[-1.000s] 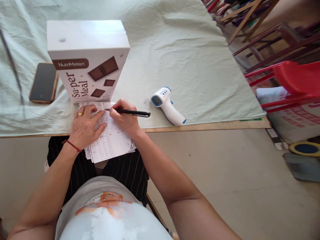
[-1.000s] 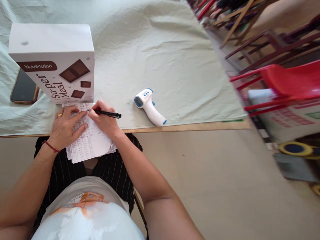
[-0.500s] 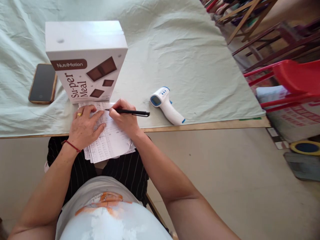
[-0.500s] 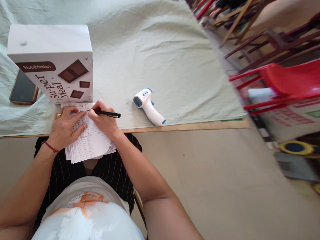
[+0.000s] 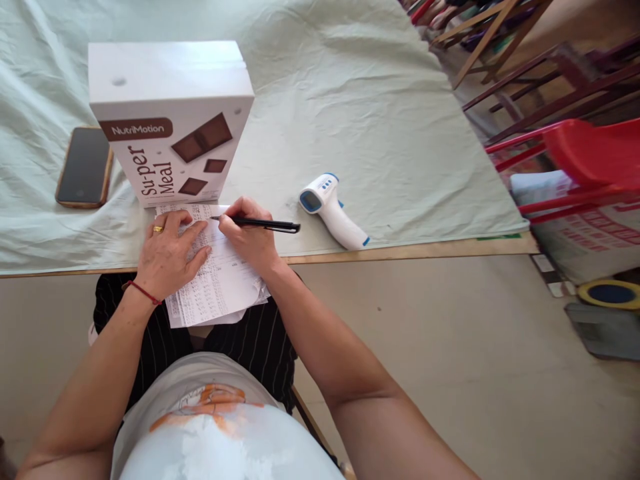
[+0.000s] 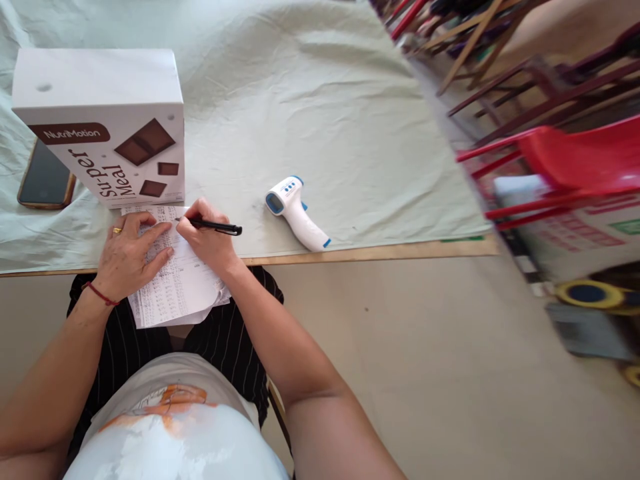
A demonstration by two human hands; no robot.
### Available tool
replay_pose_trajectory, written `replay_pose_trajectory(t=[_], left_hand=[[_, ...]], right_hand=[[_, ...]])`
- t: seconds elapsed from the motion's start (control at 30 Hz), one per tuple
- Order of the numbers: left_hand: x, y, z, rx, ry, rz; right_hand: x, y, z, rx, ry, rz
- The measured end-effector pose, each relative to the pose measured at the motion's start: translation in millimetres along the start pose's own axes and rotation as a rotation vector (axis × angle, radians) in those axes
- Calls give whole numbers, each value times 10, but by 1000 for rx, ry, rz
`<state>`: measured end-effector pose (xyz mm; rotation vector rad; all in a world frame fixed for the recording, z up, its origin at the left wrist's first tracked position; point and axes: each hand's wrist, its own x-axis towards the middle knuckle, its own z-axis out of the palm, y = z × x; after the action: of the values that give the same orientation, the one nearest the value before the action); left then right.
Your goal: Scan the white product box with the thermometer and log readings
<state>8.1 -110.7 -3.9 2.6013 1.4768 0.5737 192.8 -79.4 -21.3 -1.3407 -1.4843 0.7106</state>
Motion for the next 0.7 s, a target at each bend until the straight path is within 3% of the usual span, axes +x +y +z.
replay_pose_trajectory(t=[0.7], left_hand=[[-4,-14,26,-15,27,9]], right_hand=[[0,17,20,7,95,-15]])
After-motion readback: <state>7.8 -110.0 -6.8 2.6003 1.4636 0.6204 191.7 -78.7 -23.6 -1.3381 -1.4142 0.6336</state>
